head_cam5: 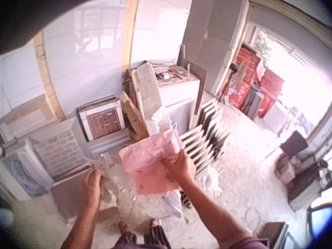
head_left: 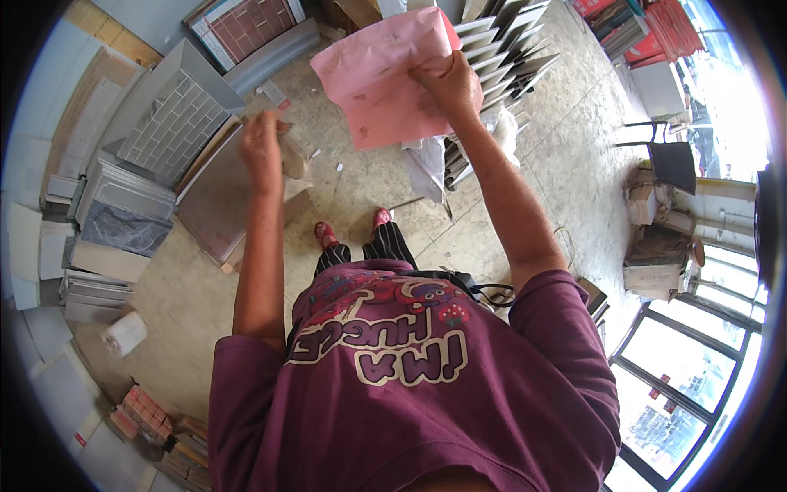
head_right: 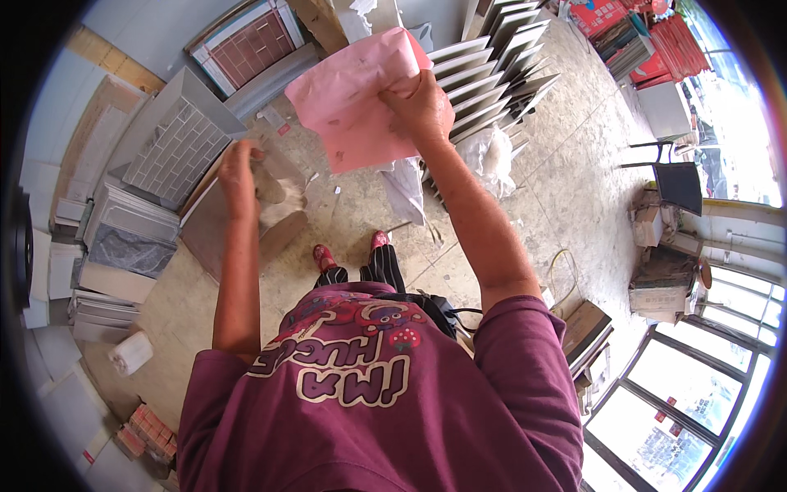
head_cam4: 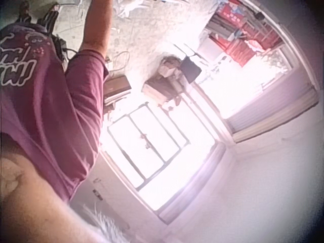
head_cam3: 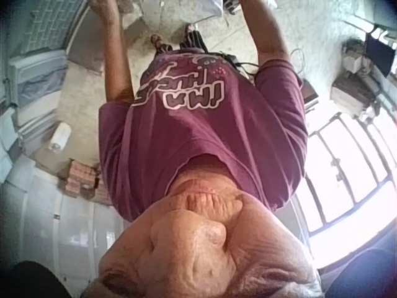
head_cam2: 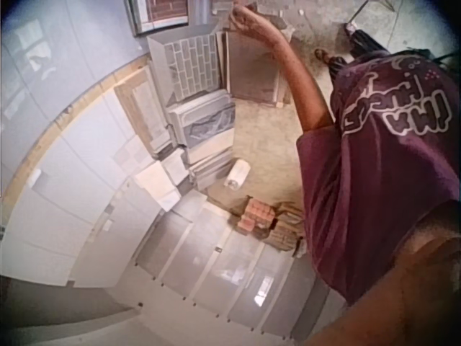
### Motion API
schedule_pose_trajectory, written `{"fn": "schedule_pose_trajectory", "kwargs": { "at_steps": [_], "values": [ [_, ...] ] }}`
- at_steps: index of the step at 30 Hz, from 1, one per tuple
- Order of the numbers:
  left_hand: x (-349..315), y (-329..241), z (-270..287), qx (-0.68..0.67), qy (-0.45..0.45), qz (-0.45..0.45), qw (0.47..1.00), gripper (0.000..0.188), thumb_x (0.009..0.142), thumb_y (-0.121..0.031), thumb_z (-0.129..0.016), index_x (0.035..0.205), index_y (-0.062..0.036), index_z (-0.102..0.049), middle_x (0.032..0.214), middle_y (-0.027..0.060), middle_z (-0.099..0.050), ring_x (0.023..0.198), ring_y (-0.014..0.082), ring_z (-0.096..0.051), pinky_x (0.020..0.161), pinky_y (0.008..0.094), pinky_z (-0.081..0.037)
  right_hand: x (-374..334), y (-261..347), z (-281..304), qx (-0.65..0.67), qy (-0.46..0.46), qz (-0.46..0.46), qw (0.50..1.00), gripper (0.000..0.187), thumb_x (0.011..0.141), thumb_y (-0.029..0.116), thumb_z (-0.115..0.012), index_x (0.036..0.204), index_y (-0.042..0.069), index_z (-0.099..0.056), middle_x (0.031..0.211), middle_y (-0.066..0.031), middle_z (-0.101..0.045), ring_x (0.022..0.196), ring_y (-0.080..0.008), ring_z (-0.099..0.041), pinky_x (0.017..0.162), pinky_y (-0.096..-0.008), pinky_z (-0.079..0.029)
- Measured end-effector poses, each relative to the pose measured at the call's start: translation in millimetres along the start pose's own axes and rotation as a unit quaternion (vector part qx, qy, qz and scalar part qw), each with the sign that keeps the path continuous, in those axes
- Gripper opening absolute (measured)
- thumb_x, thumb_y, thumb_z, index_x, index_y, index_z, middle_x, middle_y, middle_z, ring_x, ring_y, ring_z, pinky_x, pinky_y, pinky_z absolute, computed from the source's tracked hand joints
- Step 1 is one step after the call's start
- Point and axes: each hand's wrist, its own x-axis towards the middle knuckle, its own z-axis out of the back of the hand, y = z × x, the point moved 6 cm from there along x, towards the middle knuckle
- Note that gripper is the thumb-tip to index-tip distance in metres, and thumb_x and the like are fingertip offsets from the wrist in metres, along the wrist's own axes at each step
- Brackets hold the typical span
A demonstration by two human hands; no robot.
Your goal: The person picks up several white strips and a piece of pink paper from the floor and bundles them together using a plastic tie.
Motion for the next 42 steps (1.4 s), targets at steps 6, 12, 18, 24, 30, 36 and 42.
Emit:
{"fn": "schedule_pose_trajectory", "kwargs": {
  "at_steps": [6,12,18,24,30,36,42],
  "values": [
    [-7,6,-67,0.096,0.088,-0.103,0.986,0.041,0.086,-0.033,-0.061,0.107,0.0021,-0.059,0.085,0.0070,-0.064,0.080,0.0157,-0.059,0.073,0.0279,-0.045,-25,32,-11,0.012,0.034,0.031,0.999,0.052,0.066,0.047,-0.070,0.092,0.008,-0.048,0.078,-0.0139,-0.063,0.077,-0.0345,-0.061,0.068,-0.0419,-0.047],
    [-1,-3,-90,0.010,0.182,-0.006,0.983,0.057,0.082,-0.042,-0.064,0.112,0.0049,-0.053,0.092,0.0065,-0.060,0.086,0.0146,-0.054,0.078,0.0271,-0.042,-43,59,-22,0.123,0.081,0.095,0.985,0.063,0.061,0.044,-0.076,0.108,0.008,-0.055,0.088,-0.0153,-0.065,0.085,-0.0322,-0.062,0.074,-0.0388,-0.049],
    [-9,-33,-95,-0.112,0.219,0.032,0.969,0.059,0.079,-0.043,-0.067,0.112,0.0040,-0.052,0.104,0.0073,-0.056,0.095,0.0129,-0.050,0.082,0.0266,-0.040,-31,53,-37,0.276,0.164,0.128,0.939,0.061,0.061,0.029,-0.083,0.108,0.002,-0.055,0.095,-0.0094,-0.064,0.087,-0.0161,-0.060,0.078,-0.0295,-0.048],
    [-12,-50,-96,-0.118,0.258,0.063,0.957,0.065,0.074,-0.043,-0.071,0.115,0.0035,-0.051,0.106,0.0086,-0.056,0.097,0.0152,-0.052,0.083,0.0273,-0.041,-24,57,-41,0.364,0.264,0.110,0.886,0.066,0.063,0.027,-0.083,0.114,-0.001,-0.052,0.100,-0.0089,-0.063,0.093,-0.0153,-0.059,0.083,-0.0298,-0.047],
    [-7,-40,-97,-0.221,0.251,0.107,0.936,0.060,0.071,-0.029,-0.075,0.115,0.0035,-0.052,0.105,0.0085,-0.056,0.096,0.0169,-0.053,0.083,0.0290,-0.043,-20,62,-51,0.422,0.300,0.122,0.847,0.064,0.064,0.026,-0.083,0.114,-0.001,-0.052,0.100,-0.0099,-0.063,0.093,-0.0158,-0.059,0.084,-0.0296,-0.047],
    [0,-34,-93,-0.260,0.192,0.139,0.936,0.048,0.072,-0.019,-0.072,0.110,0.0043,-0.054,0.103,0.0083,-0.057,0.092,0.0182,-0.056,0.080,0.0301,-0.045,-18,65,-54,0.396,0.317,0.120,0.854,0.067,0.065,0.030,-0.081,0.116,0.000,-0.051,0.102,-0.0102,-0.062,0.094,-0.0159,-0.059,0.085,-0.0290,-0.046],
    [7,-37,-88,-0.235,0.148,0.109,0.954,0.043,0.073,-0.017,-0.071,0.107,0.0048,-0.056,0.100,0.0090,-0.059,0.090,0.0189,-0.057,0.080,0.0303,-0.046,-17,71,-43,0.252,0.251,0.133,0.925,0.069,0.065,0.036,-0.079,0.118,0.004,-0.050,0.100,-0.0098,-0.062,0.094,-0.0224,-0.060,0.084,-0.0318,-0.046]
  ]
}}
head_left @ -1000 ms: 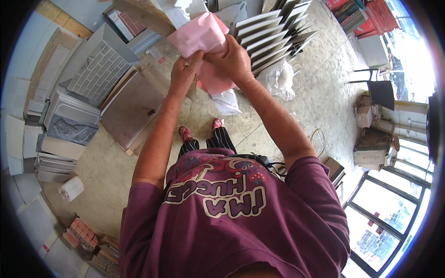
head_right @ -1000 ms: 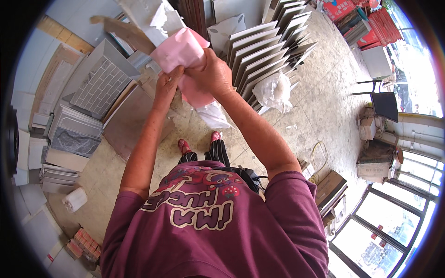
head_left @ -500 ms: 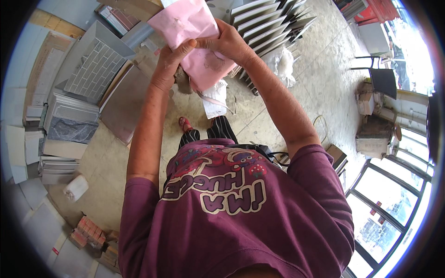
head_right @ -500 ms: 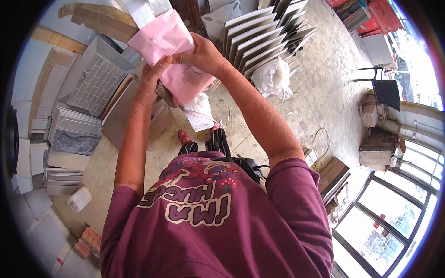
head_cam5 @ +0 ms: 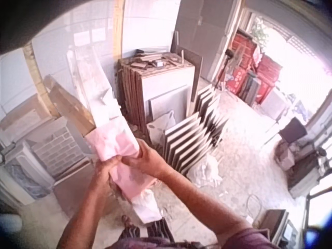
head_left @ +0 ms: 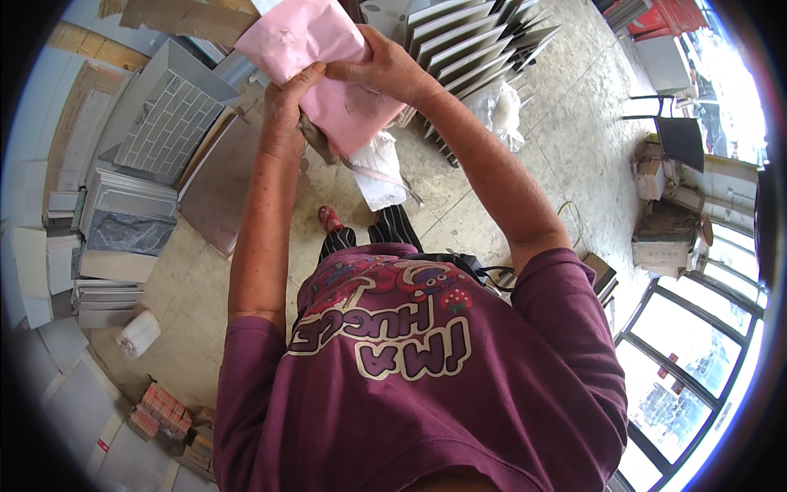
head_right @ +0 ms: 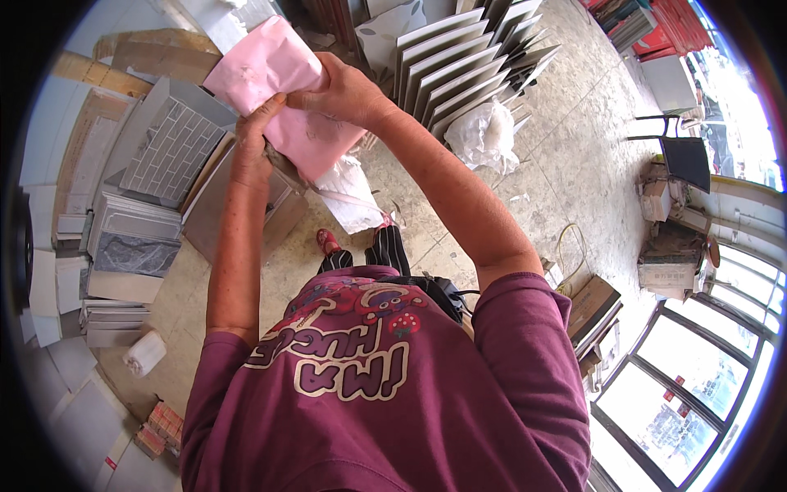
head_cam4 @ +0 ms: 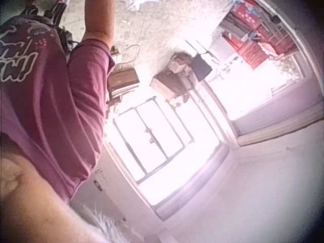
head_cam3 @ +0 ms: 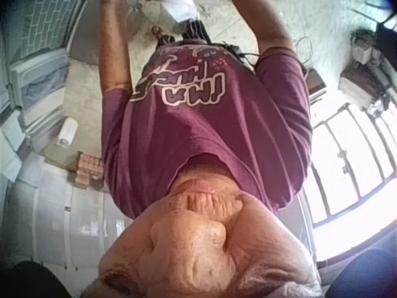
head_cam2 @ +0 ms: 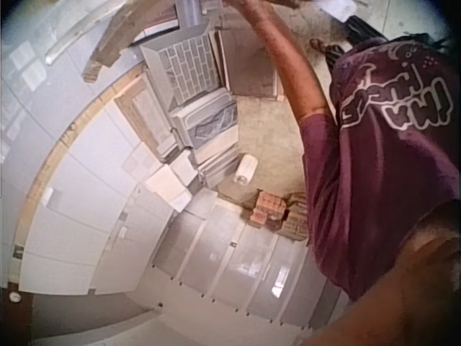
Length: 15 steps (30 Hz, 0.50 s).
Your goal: The person picks up several white strips and a piece of pink paper from the floor and bundles them together using a plastic tie.
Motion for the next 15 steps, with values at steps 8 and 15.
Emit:
{"fn": "schedule_pose_trajectory", "kwargs": {
  "at_steps": [8,15],
  "values": [
    [29,-23,32,-0.022,-0.129,-0.058,0.990,0.049,0.067,-0.011,-0.076,0.109,0.0036,-0.055,0.104,0.0093,-0.057,0.094,0.0197,-0.056,0.083,0.0321,-0.044,-55,25,1,-0.289,-0.076,0.266,0.917,0.032,0.071,0.035,-0.070,0.091,0.011,-0.060,0.086,-0.0042,-0.058,0.084,-0.0222,-0.057,0.070,-0.0353,-0.048],
    [36,-35,36,-0.022,-0.122,-0.108,0.986,0.052,0.065,-0.010,-0.078,0.110,0.0033,-0.055,0.107,0.0082,-0.057,0.096,0.0187,-0.054,0.086,0.0313,-0.042,-74,-22,-35,-0.290,-0.008,0.175,0.941,0.022,0.074,0.023,-0.069,0.085,0.010,-0.056,0.081,-0.0047,-0.059,0.075,-0.0231,-0.060,0.064,-0.0330,-0.050]
  ]
}}
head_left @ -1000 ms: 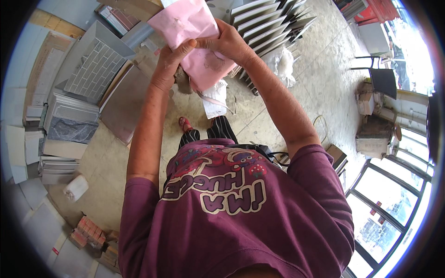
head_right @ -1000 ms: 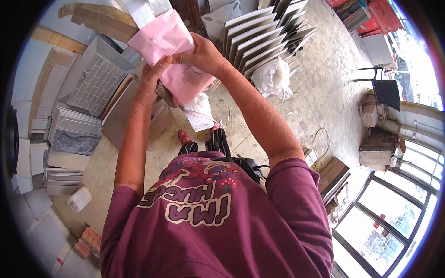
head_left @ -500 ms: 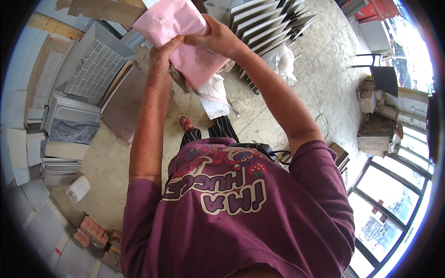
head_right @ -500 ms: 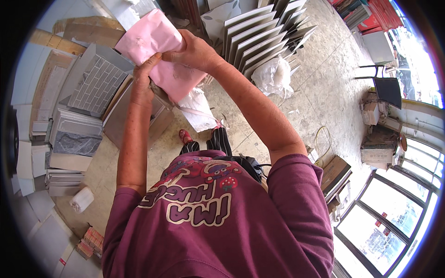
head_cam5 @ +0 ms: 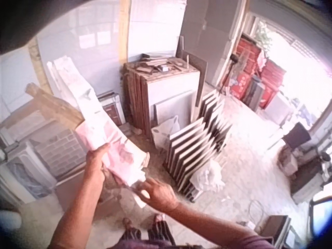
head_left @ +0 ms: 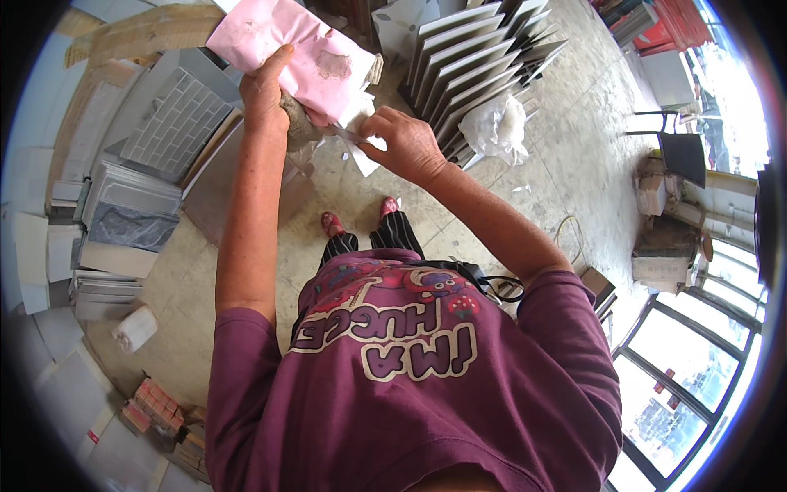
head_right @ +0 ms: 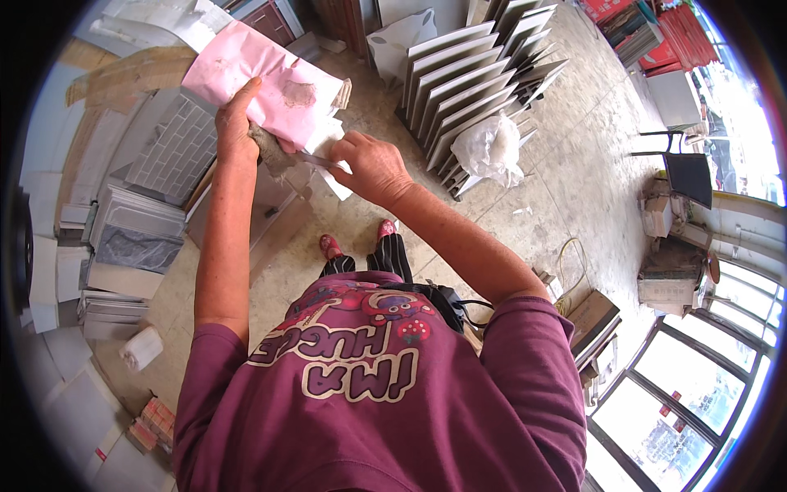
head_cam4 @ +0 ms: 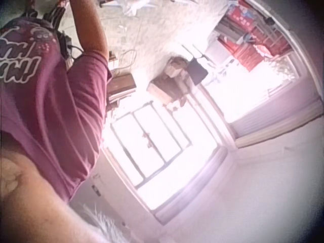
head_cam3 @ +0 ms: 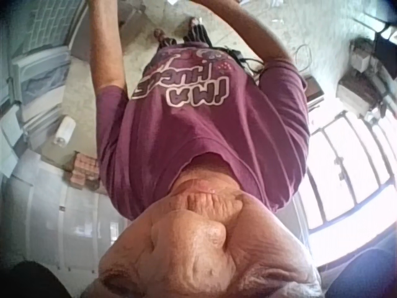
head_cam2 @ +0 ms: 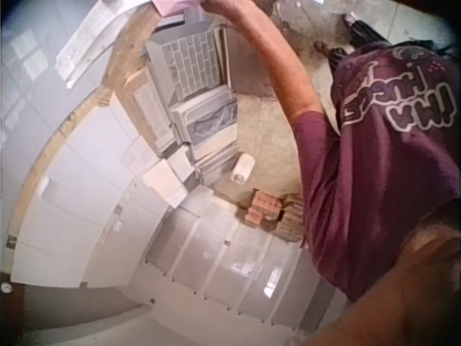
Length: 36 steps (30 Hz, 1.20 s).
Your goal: The person picks up several white strips and a piece of pink paper from the floor and bundles them together using a plastic tie.
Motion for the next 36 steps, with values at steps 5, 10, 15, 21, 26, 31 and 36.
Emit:
{"fn": "schedule_pose_trajectory", "kwargs": {
  "at_steps": [5,10,15,21,26,31,36],
  "values": [
    [5,-5,9,0.059,0.014,-0.013,0.998,0.049,0.066,-0.008,-0.077,0.109,0.0039,-0.056,0.106,0.0077,-0.058,0.096,0.0168,-0.055,0.084,0.0296,-0.043,7,-8,7,0.047,0.060,-0.038,0.996,0.018,0.076,0.017,-0.066,0.086,0.008,-0.054,0.078,-0.0054,-0.063,0.072,-0.0219,-0.064,0.060,-0.0323,-0.051],
    [3,12,14,0.125,0.066,-0.007,0.990,0.040,0.069,-0.008,-0.076,0.103,0.0032,-0.060,0.100,0.0069,-0.061,0.088,0.0139,-0.058,0.077,0.0265,-0.045,38,9,47,-0.027,0.051,0.089,0.994,0.014,0.079,0.025,-0.063,0.086,0.013,-0.063,0.080,-0.0018,-0.058,0.074,-0.0212,-0.062,0.062,-0.0329,-0.050],
    [-19,27,2,0.302,0.168,0.003,0.938,0.032,0.071,-0.018,-0.075,0.092,0.0033,-0.065,0.084,0.0081,-0.066,0.075,0.0122,-0.061,0.066,0.0260,-0.049,63,15,77,-0.027,0.019,0.128,0.991,0.013,0.076,0.026,-0.065,0.086,0.018,-0.067,0.079,0.0010,-0.061,0.074,-0.0198,-0.062,0.062,-0.0322,-0.050],
    [-36,44,-5,0.319,0.259,0.061,0.909,0.032,0.074,-0.018,-0.073,0.098,0.0023,-0.064,0.089,0.0056,-0.066,0.080,0.0116,-0.060,0.070,0.0249,-0.048,71,-3,67,-0.007,0.026,0.075,0.997,0.016,0.077,0.031,-0.063,0.085,0.018,-0.068,0.080,-0.0011,-0.065,0.074,-0.0220,-0.062,0.062,-0.0323,-0.049],
    [-45,38,-7,0.244,0.255,0.096,0.931,0.034,0.080,-0.024,-0.069,0.103,0.0010,-0.063,0.093,0.0041,-0.064,0.084,0.0101,-0.059,0.072,0.0235,-0.046,67,-2,66,0.022,0.044,0.001,0.999,0.018,0.079,0.033,-0.061,0.090,0.021,-0.068,0.081,-0.0020,-0.066,0.073,-0.0222,-0.063,0.064,-0.0322,-0.050],
    [-53,34,-11,0.182,0.223,0.148,0.946,0.043,0.081,-0.033,-0.069,0.106,0.0004,-0.061,0.095,0.0046,-0.063,0.084,0.0095,-0.057,0.071,0.0240,-0.046,67,0,69,0.030,0.025,-0.003,0.999,0.020,0.079,0.034,-0.063,0.092,0.019,-0.069,0.080,-0.0033,-0.066,0.074,-0.0226,-0.063,0.065,-0.0327,-0.050],
    [-57,35,-9,0.205,0.255,0.187,0.926,0.046,0.078,-0.032,-0.072,0.108,0.0002,-0.060,0.098,0.0044,-0.062,0.087,0.0107,-0.057,0.075,0.0245,-0.046,69,-4,66,0.020,0.054,-0.042,0.997,0.021,0.078,0.035,-0.062,0.092,0.020,-0.069,0.078,-0.0040,-0.066,0.074,-0.0231,-0.063,0.066,-0.0334,-0.050]
  ]
}}
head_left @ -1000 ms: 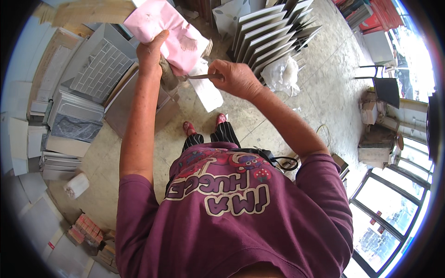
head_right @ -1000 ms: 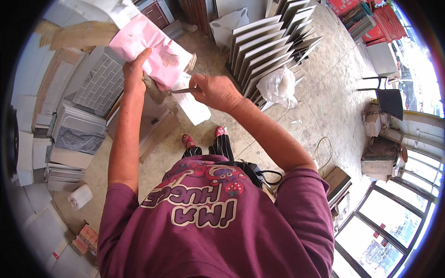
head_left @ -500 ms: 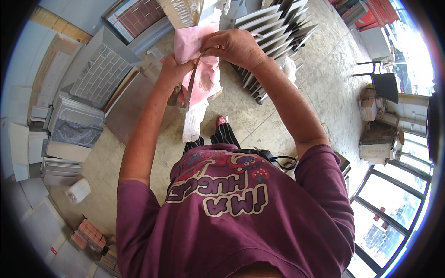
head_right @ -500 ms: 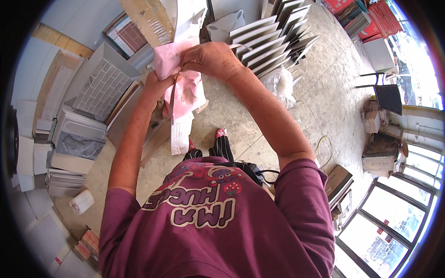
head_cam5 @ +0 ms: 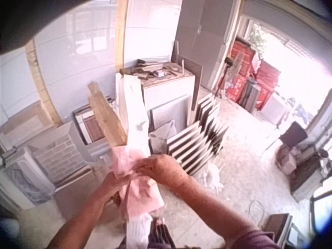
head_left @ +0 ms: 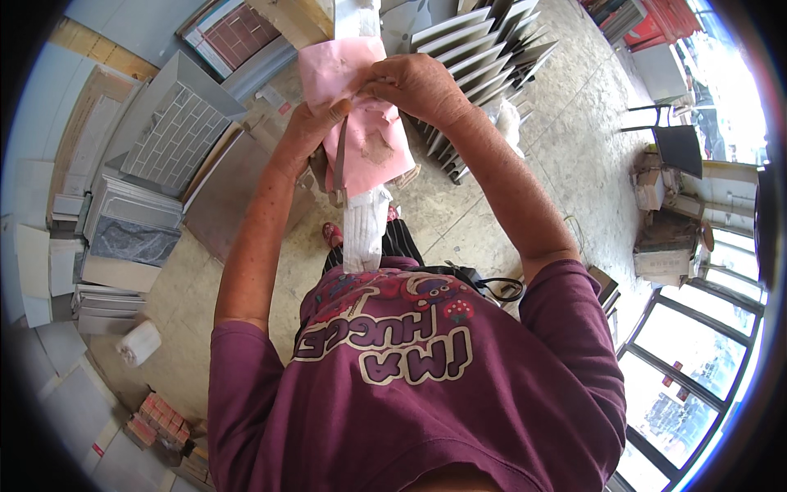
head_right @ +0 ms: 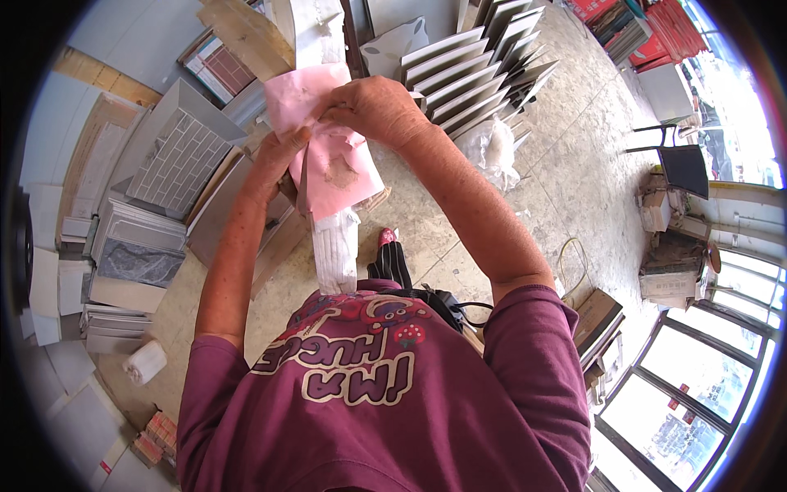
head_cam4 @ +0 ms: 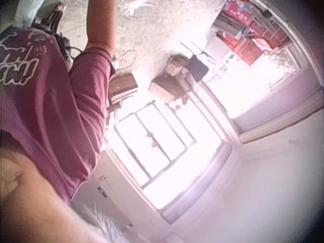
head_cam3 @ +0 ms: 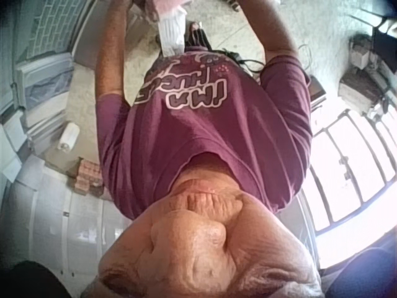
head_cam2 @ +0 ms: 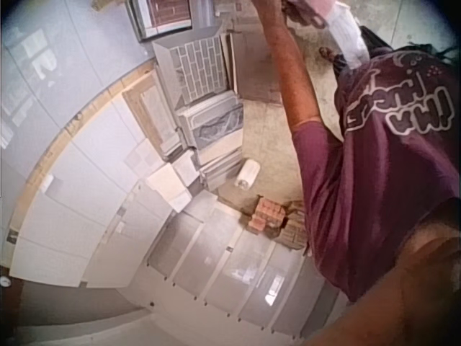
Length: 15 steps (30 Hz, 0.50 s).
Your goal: The person picks up several white strips and a piece of pink paper from the floor and bundles them together using a plastic tie.
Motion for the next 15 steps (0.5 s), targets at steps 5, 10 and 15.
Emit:
{"fn": "schedule_pose_trajectory", "kwargs": {
  "at_steps": [5,10,15],
  "values": [
    [4,-9,-11,0.021,0.041,-0.053,0.998,0.045,0.073,-0.024,-0.076,0.107,0.0002,-0.061,0.097,0.0052,-0.063,0.087,0.0112,-0.058,0.074,0.0246,-0.047,2,-1,-6,-0.066,0.028,-0.032,0.997,0.022,0.078,0.037,-0.059,0.091,0.022,-0.069,0.078,-0.0043,-0.066,0.075,-0.0242,-0.064,0.067,-0.0352,-0.051],
    [18,-5,-6,0.114,0.028,-0.045,0.992,0.038,0.071,-0.020,-0.076,0.100,0.0004,-0.064,0.091,0.0059,-0.065,0.083,0.0129,-0.060,0.073,0.0269,-0.047,3,0,-1,-0.168,0.037,0.004,0.985,0.021,0.081,0.036,-0.057,0.090,0.021,-0.068,0.080,-0.0035,-0.066,0.076,-0.0237,-0.064,0.068,-0.0367,-0.050],
    [35,7,20,0.284,-0.035,-0.034,0.958,0.042,0.065,-0.028,-0.075,0.093,0.0029,-0.065,0.083,0.0122,-0.067,0.076,0.0182,-0.064,0.068,0.0299,-0.048,-3,-14,28,-0.240,0.018,0.051,0.969,0.025,0.082,0.037,-0.059,0.084,0.013,-0.066,0.074,-0.0025,-0.063,0.068,-0.0204,-0.062,0.063,-0.0339,-0.050]
  ]
}}
